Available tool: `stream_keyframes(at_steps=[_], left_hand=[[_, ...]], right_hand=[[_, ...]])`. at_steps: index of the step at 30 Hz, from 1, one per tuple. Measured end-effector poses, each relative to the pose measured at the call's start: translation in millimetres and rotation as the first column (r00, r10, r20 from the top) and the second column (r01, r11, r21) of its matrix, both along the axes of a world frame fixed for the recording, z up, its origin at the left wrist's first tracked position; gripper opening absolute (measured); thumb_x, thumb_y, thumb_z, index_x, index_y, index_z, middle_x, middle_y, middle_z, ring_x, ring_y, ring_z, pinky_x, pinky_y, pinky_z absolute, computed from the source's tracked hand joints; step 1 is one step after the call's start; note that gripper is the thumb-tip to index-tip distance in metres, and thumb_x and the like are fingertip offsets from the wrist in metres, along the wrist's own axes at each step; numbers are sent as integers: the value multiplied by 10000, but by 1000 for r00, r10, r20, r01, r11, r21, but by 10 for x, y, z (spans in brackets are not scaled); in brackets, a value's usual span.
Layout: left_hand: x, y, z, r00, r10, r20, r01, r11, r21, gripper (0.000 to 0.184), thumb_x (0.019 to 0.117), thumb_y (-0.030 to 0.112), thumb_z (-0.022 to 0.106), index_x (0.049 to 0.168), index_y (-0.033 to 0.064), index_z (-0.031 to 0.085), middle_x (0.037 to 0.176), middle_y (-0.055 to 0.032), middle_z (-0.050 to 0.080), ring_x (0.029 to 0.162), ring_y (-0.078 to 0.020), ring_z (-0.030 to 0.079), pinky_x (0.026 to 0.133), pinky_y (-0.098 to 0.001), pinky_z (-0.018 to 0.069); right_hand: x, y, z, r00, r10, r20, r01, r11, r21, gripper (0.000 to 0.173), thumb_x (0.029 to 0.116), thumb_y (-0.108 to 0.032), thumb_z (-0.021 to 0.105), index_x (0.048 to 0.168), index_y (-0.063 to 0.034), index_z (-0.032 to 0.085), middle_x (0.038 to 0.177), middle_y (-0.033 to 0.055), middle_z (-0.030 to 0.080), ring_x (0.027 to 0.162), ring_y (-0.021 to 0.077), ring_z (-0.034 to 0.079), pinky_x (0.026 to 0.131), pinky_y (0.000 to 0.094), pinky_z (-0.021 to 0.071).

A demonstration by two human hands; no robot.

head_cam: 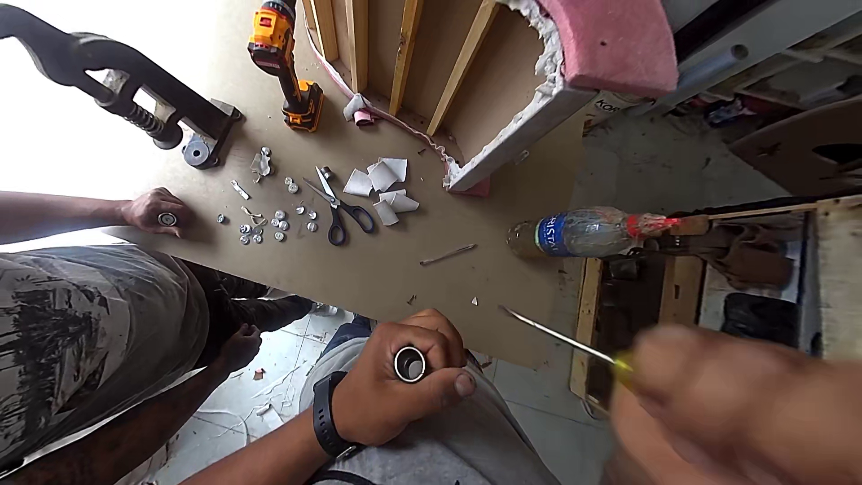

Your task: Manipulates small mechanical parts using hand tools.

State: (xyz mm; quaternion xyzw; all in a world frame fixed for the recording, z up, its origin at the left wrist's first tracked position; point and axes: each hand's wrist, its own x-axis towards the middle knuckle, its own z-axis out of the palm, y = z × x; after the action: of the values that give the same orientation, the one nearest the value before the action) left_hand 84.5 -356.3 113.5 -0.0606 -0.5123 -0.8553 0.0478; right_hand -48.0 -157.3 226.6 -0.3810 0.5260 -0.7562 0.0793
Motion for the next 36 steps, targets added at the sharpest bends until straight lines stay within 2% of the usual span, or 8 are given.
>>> stream_keyframes(at_steps=[5, 7, 11, 21, 26, 29, 33, 36], left_hand=[[15, -26, 19, 994, 108, 3, -108, 993, -55, 334, 991, 294, 681, 782, 42, 611, 917, -115, 646, 980, -245, 619, 886, -394, 515], [47, -35, 39, 984, 176, -1, -175, 980, -93, 325, 1008, 317, 650, 848, 34, 651, 993, -119, 647, 1002, -224, 610, 868, -361, 516], [143, -59, 13, 921, 389, -14, -385, 908, -164, 321, 1009, 382, 621, 1018, 64, 666, 1067, -93, 601, 1005, -192, 574, 830, -319, 500], [616, -302, 13, 594, 786, 170, -751, 618, -232, 366, 982, 487, 650, 865, 145, 587, 724, 17, 497, 589, -83, 481, 539, -234, 431], [664, -468, 140, 622, 725, 295, -736, 671, -96, 338, 1044, 345, 601, 996, 10, 599, 808, -164, 644, 517, -153, 566, 414, -247, 467], [621, -520, 172, 618, 727, 301, -724, 675, -142, 372, 1070, 374, 538, 977, 19, 596, 765, -128, 634, 536, -127, 557, 428, -219, 438], [407, -444, 240, 703, 687, 183, -588, 707, -394, 391, 1084, 386, 504, 892, 51, 568, 686, -52, 585, 565, -133, 586, 511, -277, 531], [236, -354, 286, 773, 630, 79, -515, 695, -502, 461, 1114, 430, 361, 871, 95, 563, 710, -9, 534, 614, -119, 547, 559, -282, 500]], right_hand=[[-356, -761, -700, 998, -54, 39, 37, 934, 355, 280, 980, -301, 608, 1248, -236, 560, 1003, -54, 587, 823, 89, 590, 664, 267, 532], [-569, -1106, -1004, 999, 19, -51, 14, 814, 581, 318, 953, -153, 535, 1265, -143, 591, 1020, 6, 613, 785, 121, 596, 605, 311, 531], [-1213, -2002, -1499, 956, 228, -184, 31, 547, 837, 339, 1002, -130, 498, 1323, -165, 600, 1099, 63, 666, 955, 209, 660, 830, 468, 572], [-2053, -3072, -2815, 889, 217, -404, 319, 341, 884, 498, 868, -26, 642, 1343, -174, 646, 1257, 226, 623, 1209, 436, 582, 948, 640, 512], [-1404, -2304, -1962, 928, 73, -365, 244, 619, 746, 314, 1001, -244, 600, 1292, -143, 665, 1313, 118, 610, 1188, 288, 607, 962, 532, 541], [-345, -1494, -1210, 923, 324, -207, -84, 695, 714, 412, 1027, -547, 527, 1154, -191, 691, 938, -40, 673, 766, 96, 645, 619, 347, 575], [417, -1089, -877, 881, 411, -234, -127, 682, 720, 593, 900, -735, 593, 1087, -182, 701, 825, -53, 660, 679, 70, 619, 552, 295, 522], [356, -964, -839, 874, 368, -319, -48, 716, 697, 472, 972, -614, 593, 927, -149, 665, 714, -31, 587, 611, 90, 567, 521, 294, 465]])
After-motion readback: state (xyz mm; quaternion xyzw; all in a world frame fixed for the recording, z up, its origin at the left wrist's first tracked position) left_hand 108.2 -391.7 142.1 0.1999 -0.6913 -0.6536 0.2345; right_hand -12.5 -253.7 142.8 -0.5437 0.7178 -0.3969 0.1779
